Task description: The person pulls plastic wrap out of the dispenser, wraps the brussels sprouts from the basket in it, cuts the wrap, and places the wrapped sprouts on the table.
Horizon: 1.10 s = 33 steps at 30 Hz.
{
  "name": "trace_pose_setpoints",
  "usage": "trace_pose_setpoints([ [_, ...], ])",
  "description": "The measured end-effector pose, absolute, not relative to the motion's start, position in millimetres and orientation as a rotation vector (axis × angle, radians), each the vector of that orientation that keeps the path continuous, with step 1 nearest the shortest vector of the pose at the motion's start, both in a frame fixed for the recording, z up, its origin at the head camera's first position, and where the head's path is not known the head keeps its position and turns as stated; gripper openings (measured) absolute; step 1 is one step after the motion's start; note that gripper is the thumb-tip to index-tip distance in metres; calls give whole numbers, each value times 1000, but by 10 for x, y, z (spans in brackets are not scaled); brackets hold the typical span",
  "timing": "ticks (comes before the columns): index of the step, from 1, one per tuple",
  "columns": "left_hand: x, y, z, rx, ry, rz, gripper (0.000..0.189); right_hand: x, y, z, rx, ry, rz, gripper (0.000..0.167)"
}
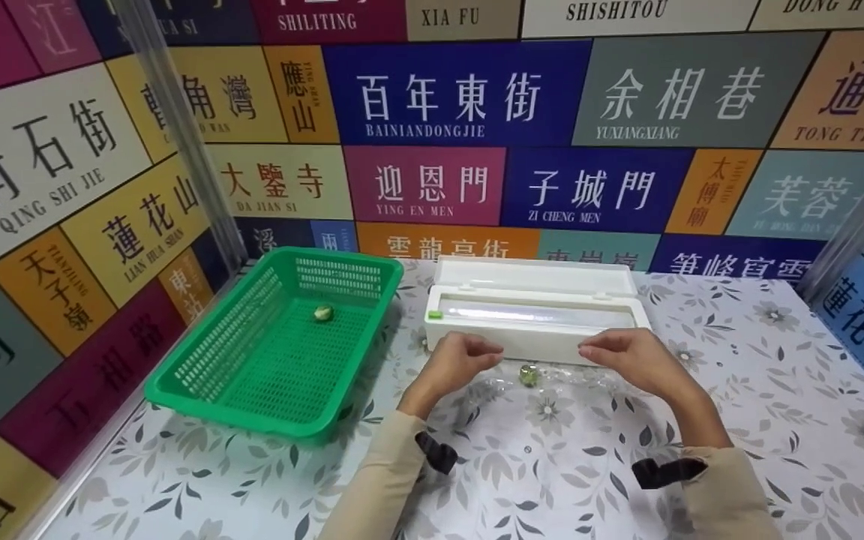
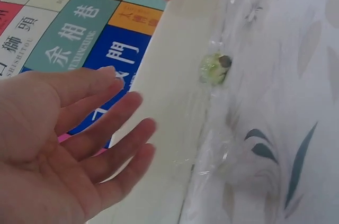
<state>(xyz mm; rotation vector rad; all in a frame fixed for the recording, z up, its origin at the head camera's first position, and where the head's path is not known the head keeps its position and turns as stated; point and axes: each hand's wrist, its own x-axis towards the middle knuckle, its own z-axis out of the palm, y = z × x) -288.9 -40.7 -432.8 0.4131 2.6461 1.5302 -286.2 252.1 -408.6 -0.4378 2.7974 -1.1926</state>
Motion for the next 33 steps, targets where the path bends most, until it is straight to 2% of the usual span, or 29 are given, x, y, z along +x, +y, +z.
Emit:
trace_pose_setpoints([
  [10, -2972, -166, -4394, 453, 2715, 1394, 17, -2921, 2138, -4349, -633, 2750, -1257, 34],
  [21, -3083, -71, -4460, 415, 2630, 1455, 16, -2978, 2003, -4530, -537, 2747, -1227, 36],
  [33, -3119, 42, -4510, 622, 2778, 1169, 22, -2983, 1971, -4583, -542, 2726, -1180, 36],
])
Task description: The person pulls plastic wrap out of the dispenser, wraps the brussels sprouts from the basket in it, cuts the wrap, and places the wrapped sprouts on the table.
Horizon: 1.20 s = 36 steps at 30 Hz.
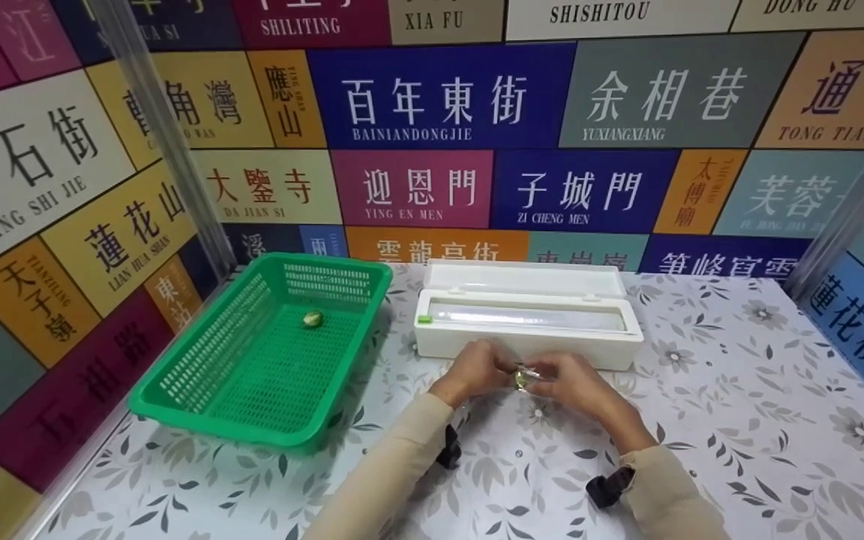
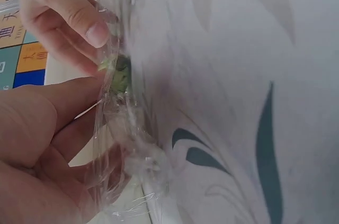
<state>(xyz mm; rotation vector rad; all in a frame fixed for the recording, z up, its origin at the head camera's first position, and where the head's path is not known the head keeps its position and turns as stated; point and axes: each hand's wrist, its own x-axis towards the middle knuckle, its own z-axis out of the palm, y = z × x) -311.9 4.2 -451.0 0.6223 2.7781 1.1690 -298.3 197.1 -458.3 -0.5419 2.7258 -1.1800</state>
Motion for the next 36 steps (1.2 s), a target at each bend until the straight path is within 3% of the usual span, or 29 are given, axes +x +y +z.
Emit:
trace_pose_setpoints([
  [22, -3131, 55, -4498, 726, 2756, 970, 31, -2955, 1914, -4566, -470, 2730, -1130, 30],
  [29, -3120, 64, -4500, 813, 2792, 863, 23, -2927, 1924, -4537, -469, 2701, -1093, 19],
  [36, -3127, 77, -4510, 790, 2786, 866, 23, -2923, 1928, -4527, -507, 2686, -1071, 34],
])
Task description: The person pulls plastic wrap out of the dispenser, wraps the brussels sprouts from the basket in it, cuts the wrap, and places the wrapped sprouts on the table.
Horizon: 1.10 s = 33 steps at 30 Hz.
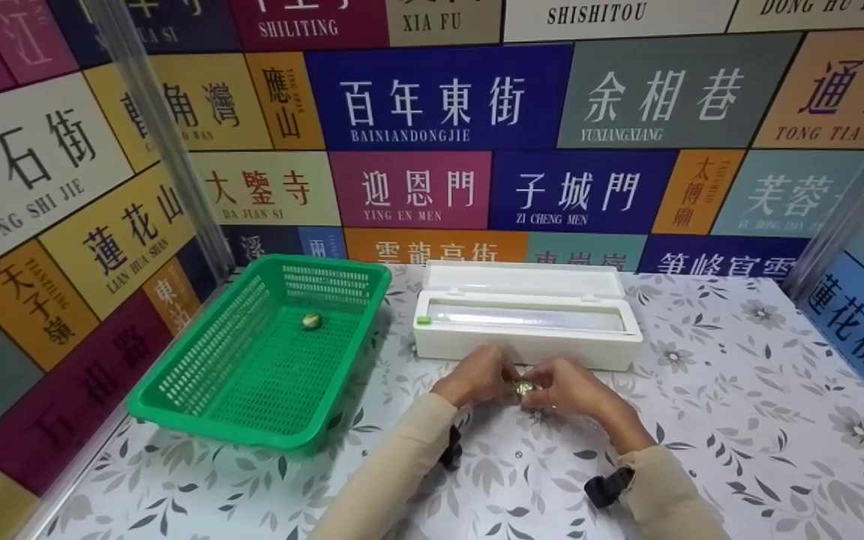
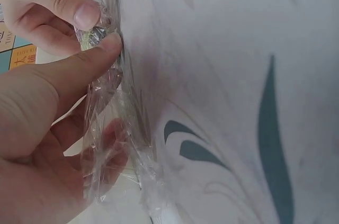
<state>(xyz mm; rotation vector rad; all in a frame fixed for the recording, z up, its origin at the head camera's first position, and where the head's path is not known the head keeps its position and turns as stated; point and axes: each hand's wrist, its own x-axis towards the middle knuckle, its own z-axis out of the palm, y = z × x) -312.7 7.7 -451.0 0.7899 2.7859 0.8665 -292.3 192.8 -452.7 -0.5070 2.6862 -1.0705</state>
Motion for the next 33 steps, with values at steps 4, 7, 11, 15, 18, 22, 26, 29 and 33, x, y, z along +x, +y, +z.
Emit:
trace_pose_setpoints([
  [4, -3120, 92, -4505, 802, 2785, 831, 19, -2892, 1919, -4517, -451, 2653, -1097, 30],
  [7, -3108, 95, -4501, 793, 2774, 826, 16, -2869, 1909, -4510, -400, 2634, -1103, 24],
  [11, -3060, 96, -4490, 765, 2836, 813, 15, -2874, 1901, -4523, -403, 2635, -1102, 21],
  [15, -2940, 126, -4444, 748, 3040, 782, 22, -2906, 1932, -4546, -435, 2628, -1154, 21],
  [18, -2822, 154, -4386, 696, 3183, 855, 29, -2930, 1951, -4538, -383, 2624, -1207, 20],
  [22, -2683, 174, -4349, 658, 3255, 1064, 28, -2959, 1954, -4515, -330, 2637, -1247, 23],
  [26, -2611, 164, -4400, 591, 3072, 1323, 13, -2974, 1953, -4490, -264, 2591, -1303, 34],
  [29, -2624, 123, -4473, 432, 2912, 1432, 7, -2972, 1955, -4468, -220, 2530, -1361, 41],
  [33, -2702, 28, -4566, 255, 2764, 1500, 13, -2942, 1961, -4456, -225, 2425, -1449, 44],
])
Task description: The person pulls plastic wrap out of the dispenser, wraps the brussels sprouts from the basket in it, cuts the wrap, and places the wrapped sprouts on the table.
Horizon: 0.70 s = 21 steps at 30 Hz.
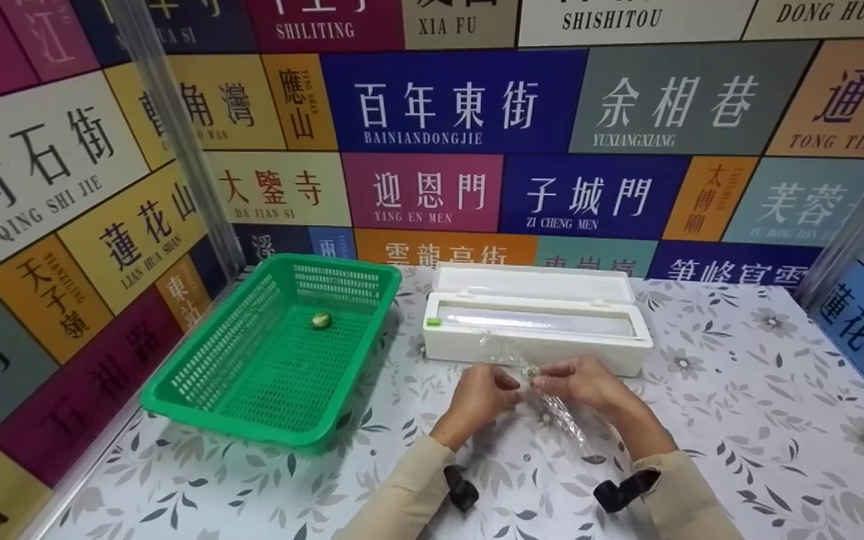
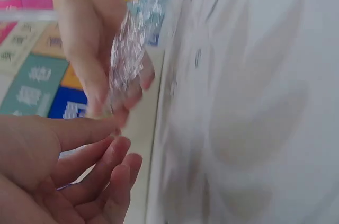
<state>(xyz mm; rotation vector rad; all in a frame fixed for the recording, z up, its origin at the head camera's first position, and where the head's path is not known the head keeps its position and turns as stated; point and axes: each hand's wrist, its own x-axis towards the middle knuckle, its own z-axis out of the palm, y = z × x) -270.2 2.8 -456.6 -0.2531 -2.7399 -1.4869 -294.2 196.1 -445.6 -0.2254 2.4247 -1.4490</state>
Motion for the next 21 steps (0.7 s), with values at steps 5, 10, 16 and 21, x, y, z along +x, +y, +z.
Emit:
trace_pose_setpoints([
  [5, -2811, -70, -4666, -242, -2671, -1881, 29, -2912, 1936, -4483, -264, 2324, -1509, 42],
  [10, -2887, -101, -4798, -232, -2449, -2276, 22, -2917, 1912, -4508, -287, 2269, -1532, 42],
  [16, -2921, -148, -4867, -260, -2308, -2518, 27, -2895, 1916, -4493, -266, 2249, -1552, 43],
  [21, -2910, -190, -4849, -238, -2293, -2623, 27, -2871, 1850, -4464, -246, 2306, -1537, 41],
])
